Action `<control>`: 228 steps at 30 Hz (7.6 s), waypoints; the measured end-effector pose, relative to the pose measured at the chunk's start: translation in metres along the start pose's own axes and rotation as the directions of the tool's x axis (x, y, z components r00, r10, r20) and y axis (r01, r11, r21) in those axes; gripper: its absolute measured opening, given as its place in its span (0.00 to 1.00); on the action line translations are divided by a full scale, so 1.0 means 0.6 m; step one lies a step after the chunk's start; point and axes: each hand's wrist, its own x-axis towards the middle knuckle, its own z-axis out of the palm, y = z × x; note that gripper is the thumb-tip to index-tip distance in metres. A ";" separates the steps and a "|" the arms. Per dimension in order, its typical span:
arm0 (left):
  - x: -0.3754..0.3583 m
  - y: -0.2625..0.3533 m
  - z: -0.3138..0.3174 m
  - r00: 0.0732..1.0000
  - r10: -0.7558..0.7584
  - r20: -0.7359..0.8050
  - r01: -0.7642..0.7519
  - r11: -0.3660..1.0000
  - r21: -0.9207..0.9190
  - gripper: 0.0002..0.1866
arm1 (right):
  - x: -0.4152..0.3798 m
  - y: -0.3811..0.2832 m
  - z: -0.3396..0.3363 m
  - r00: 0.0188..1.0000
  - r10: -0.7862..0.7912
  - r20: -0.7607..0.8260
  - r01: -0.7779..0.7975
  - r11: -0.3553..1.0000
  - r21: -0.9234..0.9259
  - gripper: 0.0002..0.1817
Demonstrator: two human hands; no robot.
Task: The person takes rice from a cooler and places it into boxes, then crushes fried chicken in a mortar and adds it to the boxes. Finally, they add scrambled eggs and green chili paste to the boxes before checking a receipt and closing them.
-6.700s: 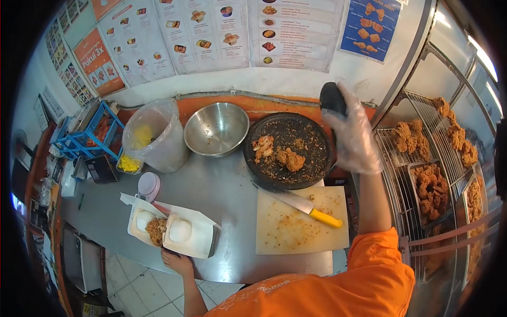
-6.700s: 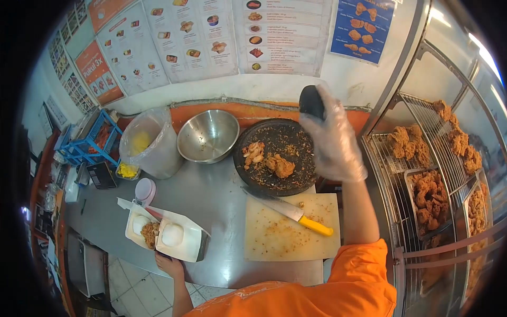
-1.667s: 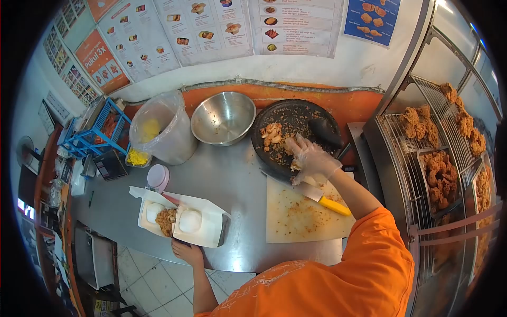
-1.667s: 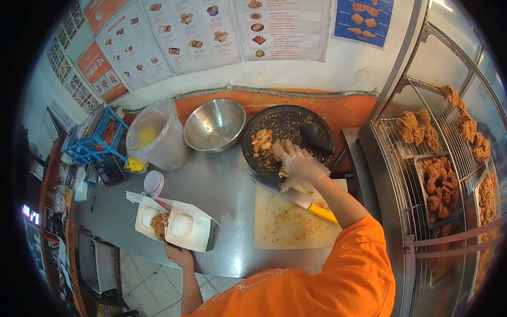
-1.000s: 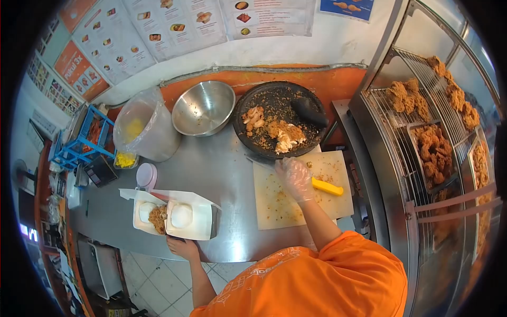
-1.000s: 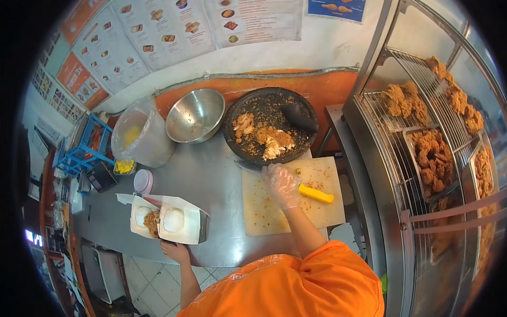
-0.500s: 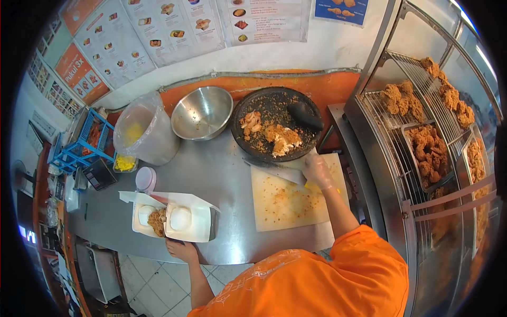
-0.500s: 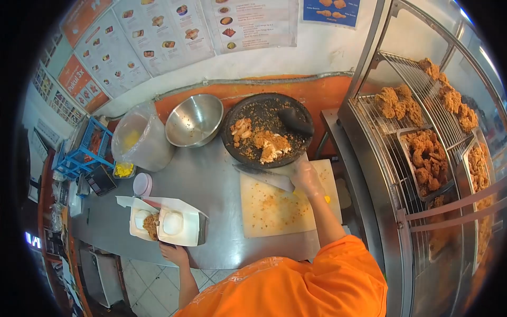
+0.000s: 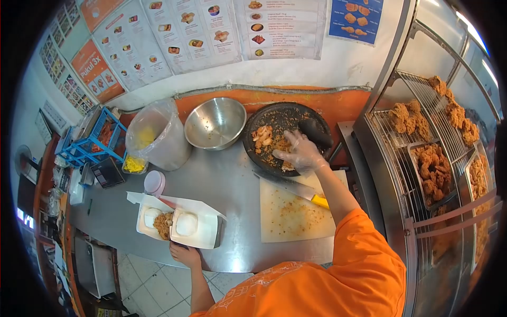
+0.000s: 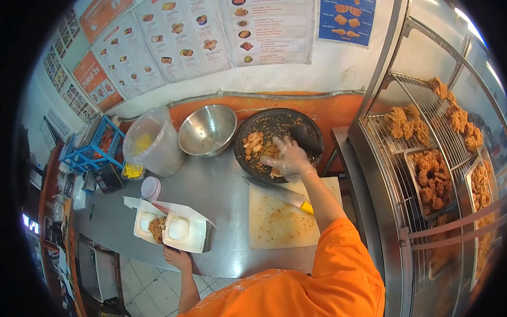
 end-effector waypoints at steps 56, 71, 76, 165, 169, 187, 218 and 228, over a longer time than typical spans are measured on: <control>0.077 -0.012 -0.086 0.692 0.721 -0.034 -0.608 0.557 -0.566 0.11 | -0.146 -0.562 0.107 0.986 -0.167 -0.019 0.083 0.383 0.920 0.30; 0.069 -0.001 -0.095 0.722 0.692 0.015 -0.520 0.556 -0.648 0.10 | -0.173 -0.511 0.146 0.924 -0.377 0.068 0.368 0.923 0.108 0.22; 0.061 0.002 -0.106 0.725 0.688 0.045 -0.536 0.603 -0.591 0.10 | -0.252 -0.447 0.138 0.920 -0.200 -0.337 0.321 0.877 0.356 0.13; 0.007 -0.002 -0.103 0.816 0.550 -0.176 -0.541 0.622 -0.565 0.20 | -0.265 -0.502 0.098 0.826 -0.347 -0.445 0.498 0.819 0.285 0.06; -0.052 -0.022 -0.078 0.834 0.541 -0.106 -0.463 0.583 -0.668 0.16 | -0.209 -0.363 0.081 0.847 0.026 -0.531 0.320 0.773 0.548 0.08; -0.100 0.023 -0.043 0.924 0.373 0.080 -0.310 0.856 -0.413 0.07 | 0.245 -0.136 0.135 0.720 0.693 0.032 -0.554 0.547 0.628 0.53; -0.097 0.034 -0.054 0.934 0.352 0.052 -0.293 0.844 -0.448 0.03 | 0.086 -0.111 0.039 0.992 0.069 -0.103 -0.038 0.962 0.272 0.11; -0.101 0.042 -0.062 0.940 0.334 0.076 -0.266 0.851 -0.454 0.04 | 0.130 -0.107 0.135 0.953 0.016 0.303 -0.037 0.997 0.065 0.40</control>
